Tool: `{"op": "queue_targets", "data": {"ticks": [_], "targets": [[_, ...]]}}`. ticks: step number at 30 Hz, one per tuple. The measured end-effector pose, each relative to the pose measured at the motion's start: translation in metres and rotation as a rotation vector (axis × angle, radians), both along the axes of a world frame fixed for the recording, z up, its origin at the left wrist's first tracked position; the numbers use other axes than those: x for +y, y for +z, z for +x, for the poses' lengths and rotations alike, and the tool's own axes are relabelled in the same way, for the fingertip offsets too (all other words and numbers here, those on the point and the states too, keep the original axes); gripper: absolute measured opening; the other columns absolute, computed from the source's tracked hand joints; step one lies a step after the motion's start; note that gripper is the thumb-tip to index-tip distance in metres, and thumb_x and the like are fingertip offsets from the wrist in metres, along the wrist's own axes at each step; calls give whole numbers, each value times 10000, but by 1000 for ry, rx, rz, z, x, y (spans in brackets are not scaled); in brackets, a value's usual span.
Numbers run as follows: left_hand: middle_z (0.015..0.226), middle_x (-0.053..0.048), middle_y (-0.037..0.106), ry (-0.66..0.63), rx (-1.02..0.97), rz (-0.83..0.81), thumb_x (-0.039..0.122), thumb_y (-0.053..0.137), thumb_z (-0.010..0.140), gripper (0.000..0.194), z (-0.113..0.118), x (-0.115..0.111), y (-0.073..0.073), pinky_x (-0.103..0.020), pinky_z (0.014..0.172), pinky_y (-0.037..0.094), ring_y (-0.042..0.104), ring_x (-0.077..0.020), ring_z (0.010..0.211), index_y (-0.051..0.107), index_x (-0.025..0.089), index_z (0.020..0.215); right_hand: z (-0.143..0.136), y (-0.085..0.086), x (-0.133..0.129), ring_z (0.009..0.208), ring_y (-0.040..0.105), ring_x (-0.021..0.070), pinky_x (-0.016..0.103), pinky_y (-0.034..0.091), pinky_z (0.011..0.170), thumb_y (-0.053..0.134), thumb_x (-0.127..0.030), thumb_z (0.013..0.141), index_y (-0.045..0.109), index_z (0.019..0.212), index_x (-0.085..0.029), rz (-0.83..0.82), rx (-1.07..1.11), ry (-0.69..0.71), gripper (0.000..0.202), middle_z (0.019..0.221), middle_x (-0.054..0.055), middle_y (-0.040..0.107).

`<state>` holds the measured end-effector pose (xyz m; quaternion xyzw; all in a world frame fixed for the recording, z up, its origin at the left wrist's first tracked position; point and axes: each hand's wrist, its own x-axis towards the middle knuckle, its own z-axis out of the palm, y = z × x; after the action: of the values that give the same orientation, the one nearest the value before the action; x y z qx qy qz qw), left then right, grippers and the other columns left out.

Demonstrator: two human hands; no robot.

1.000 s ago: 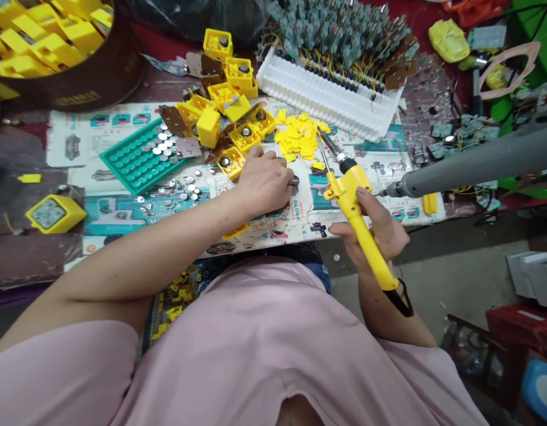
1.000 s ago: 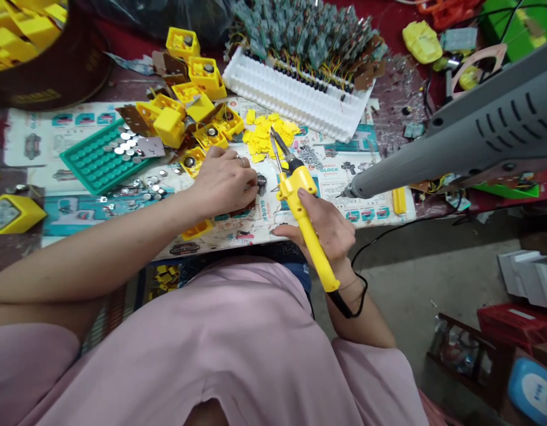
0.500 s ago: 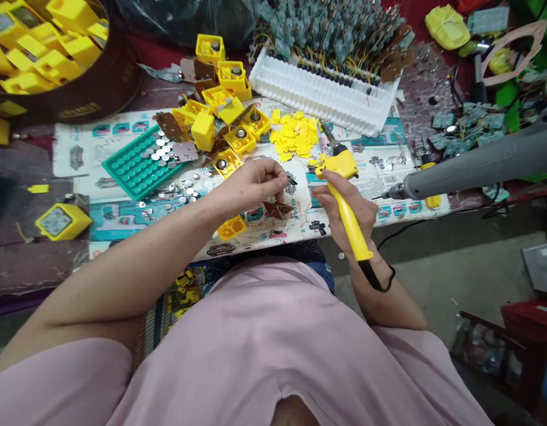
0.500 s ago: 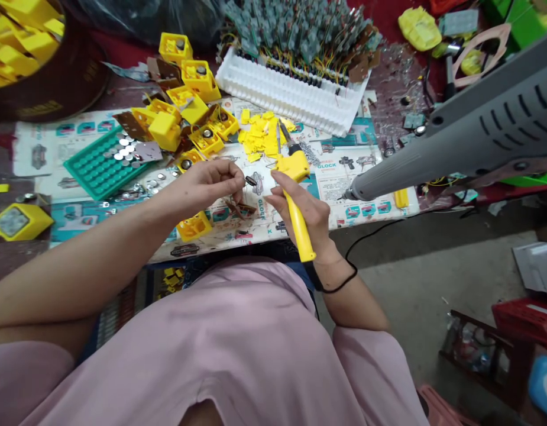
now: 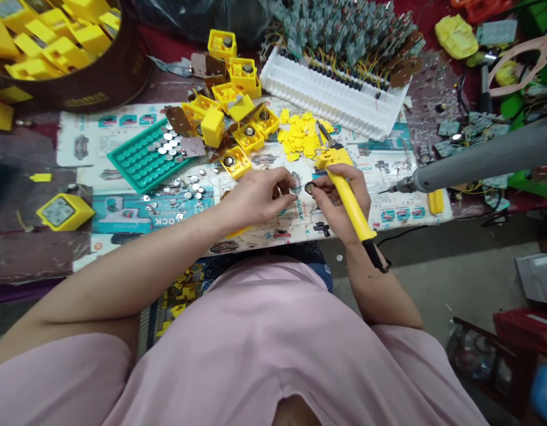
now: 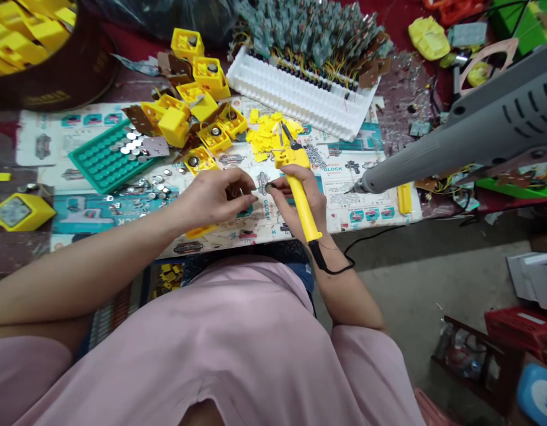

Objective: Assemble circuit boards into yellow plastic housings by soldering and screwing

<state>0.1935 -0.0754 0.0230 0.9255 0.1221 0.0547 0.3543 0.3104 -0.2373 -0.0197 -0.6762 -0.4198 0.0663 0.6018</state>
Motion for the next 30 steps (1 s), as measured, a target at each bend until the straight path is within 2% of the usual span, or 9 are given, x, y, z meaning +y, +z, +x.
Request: {"op": "queue_targets", "data": {"ticks": [5, 10, 13, 16, 18, 22, 24, 27, 30], "targets": [[837, -93, 727, -87, 108, 477, 227, 467, 897, 275, 2, -6, -6, -317, 629, 457, 682, -235, 773, 729, 161, 950, 14, -4, 5, 724, 712, 97, 212, 600, 726, 660, -250, 896, 562, 1200, -225, -156, -315, -2, 320, 1014, 20, 745], [889, -122, 720, -169, 69, 614, 213, 464, 914, 299, 0, -7, -15, -347, 607, 460, 673, -259, 832, 754, 142, 890, 18, -13, 22, 916, 722, 179, 306, 599, 846, 532, -239, 972, 616, 1248, -198, -273, -631, 65, 291, 1040, 61, 753], [1058, -112, 736, -202, -12, 650, 194, 491, 905, 273, 0, -5, -22, -361, 657, 504, 666, -263, 948, 757, 157, 859, 17, -7, 21, 868, 722, 191, 307, 582, 808, 573, -286, 964, 671, 1166, -203, -269, -712, -27, 240, 945, 55, 766], [1188, -62, 734, -280, -121, 695, 178, 523, 885, 228, 0, -3, -26, -351, 698, 514, 652, -260, 1071, 740, 170, 813, 13, 13, 0, 728, 707, 149, 248, 556, 715, 648, -334, 927, 689, 1028, -206, -164, -773, -103, 169, 822, 24, 762], [1175, -40, 747, -313, -167, 690, 163, 529, 889, 215, 1, -3, -28, -348, 726, 511, 655, -246, 1079, 727, 172, 806, 9, 30, -22, 662, 688, 137, 242, 543, 676, 624, -354, 942, 685, 1064, -218, -113, -780, -77, 192, 760, 8, 748], [1168, -26, 756, -320, -154, 646, 149, 528, 905, 206, 1, -3, -27, -357, 771, 503, 672, -227, 1042, 699, 172, 792, -2, 55, -71, 651, 690, 189, 311, 550, 616, 439, -620, 956, 543, 1427, -199, -175, -771, -162, 640, 883, 80, 774], [1240, -29, 730, -324, -184, 665, 147, 528, 906, 218, 2, -3, -26, -358, 782, 503, 661, -244, 1110, 679, 165, 750, -5, 56, -90, 705, 709, 219, 338, 565, 625, 444, -631, 947, 569, 1418, -214, -171, -741, -261, 642, 978, 105, 775], [1238, -39, 731, -388, -228, 690, 119, 516, 902, 225, 3, -2, -26, -360, 796, 514, 664, -249, 1117, 689, 153, 763, -8, 46, -109, 731, 727, 219, 333, 586, 643, 573, -448, 936, 651, 1326, -243, -144, -663, -346, 448, 973, 83, 776], [1184, -45, 753, -462, -182, 645, 104, 506, 897, 224, 5, 0, -27, -361, 828, 529, 685, -228, 1042, 716, 145, 829, -10, 36, -119, 689, 728, 192, 301, 595, 613, 686, -303, 862, 646, 1316, -238, -105, -615, -361, 460, 936, 56, 781]]}}
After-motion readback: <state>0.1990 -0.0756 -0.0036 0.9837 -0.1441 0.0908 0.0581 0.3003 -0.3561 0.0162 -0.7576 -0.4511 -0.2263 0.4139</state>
